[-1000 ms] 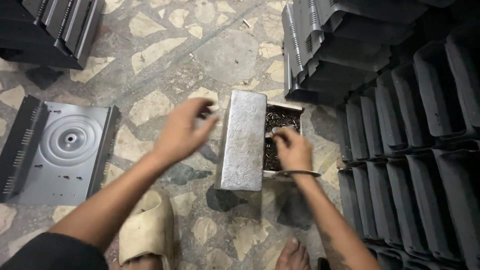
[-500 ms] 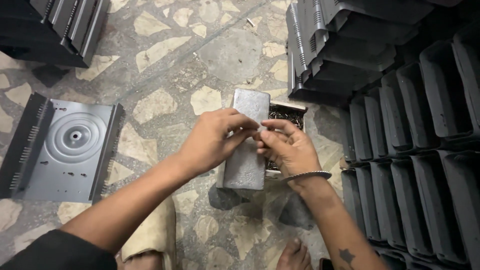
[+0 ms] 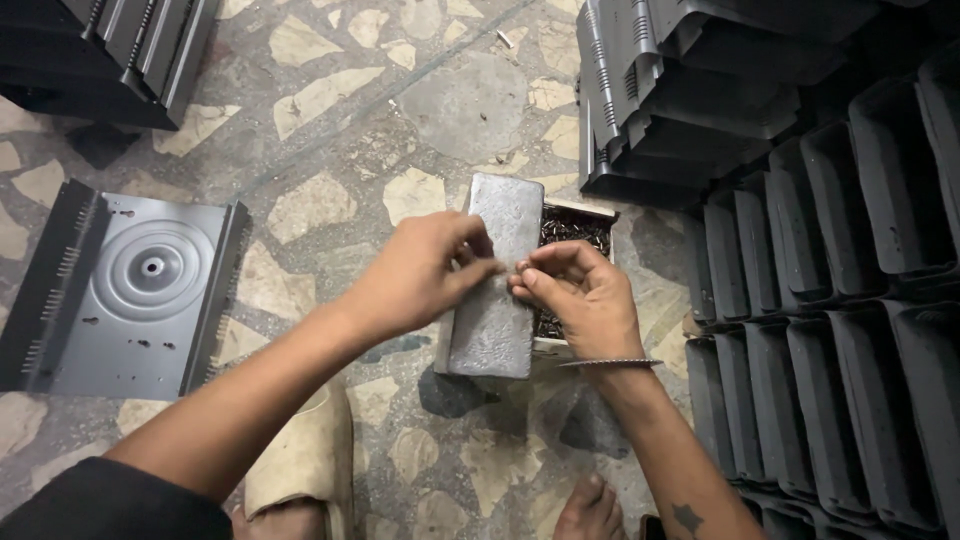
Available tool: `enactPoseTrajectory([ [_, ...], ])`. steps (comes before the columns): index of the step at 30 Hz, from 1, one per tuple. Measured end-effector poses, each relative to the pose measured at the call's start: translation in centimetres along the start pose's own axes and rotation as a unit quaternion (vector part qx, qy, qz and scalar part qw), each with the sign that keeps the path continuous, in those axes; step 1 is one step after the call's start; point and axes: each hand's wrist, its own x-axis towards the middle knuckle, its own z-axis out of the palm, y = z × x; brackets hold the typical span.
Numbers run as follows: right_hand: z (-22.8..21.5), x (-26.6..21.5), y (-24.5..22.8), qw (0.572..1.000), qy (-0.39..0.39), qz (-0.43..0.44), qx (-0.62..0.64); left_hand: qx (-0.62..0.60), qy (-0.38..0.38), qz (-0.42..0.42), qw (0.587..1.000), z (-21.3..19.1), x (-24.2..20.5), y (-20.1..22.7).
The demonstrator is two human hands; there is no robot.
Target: The person repeatedly picks up a metal panel, places it on a metal block, and uses a hammer to drive nails into pre-drilled holes. After each panel is fastened, it is set aside and the process repeats with another panel.
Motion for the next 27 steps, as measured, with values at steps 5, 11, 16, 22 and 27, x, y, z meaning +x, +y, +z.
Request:
enactPoseTrajectory([
  [5, 0.3, -0.2, -0.7, 1.000, -0.005, -0.015, -0.006, -0.070, 0.018, -0.050, 0.996, -0.1, 0.1, -0.3],
  [11, 1.1, -0.7, -1.8, 0.980, 0.022, -0.065, -0.189, 0.066, 0.003, 0.048, 0.997, 1.2, 0.3, -1.3],
  [16, 1.5, -1.5, -2.6, 0.873, 0.050, -0.258, -0.411, 0.130, -0.017, 0.052, 0.990, 0.9, 0.3, -0.2],
  [22, 2.2, -1.6, -1.8, 0.842, 0.041, -0.287, -0.455, 0.131, -0.049, 0.034, 0.990, 0.8, 0.8, 0.4],
  [27, 2.3, -1.8, -1.8, 0.895, 0.054, -0.229, -0.380, 0.117, -0.030, 0.047, 0.992, 1.4, 0.4, -0.8],
])
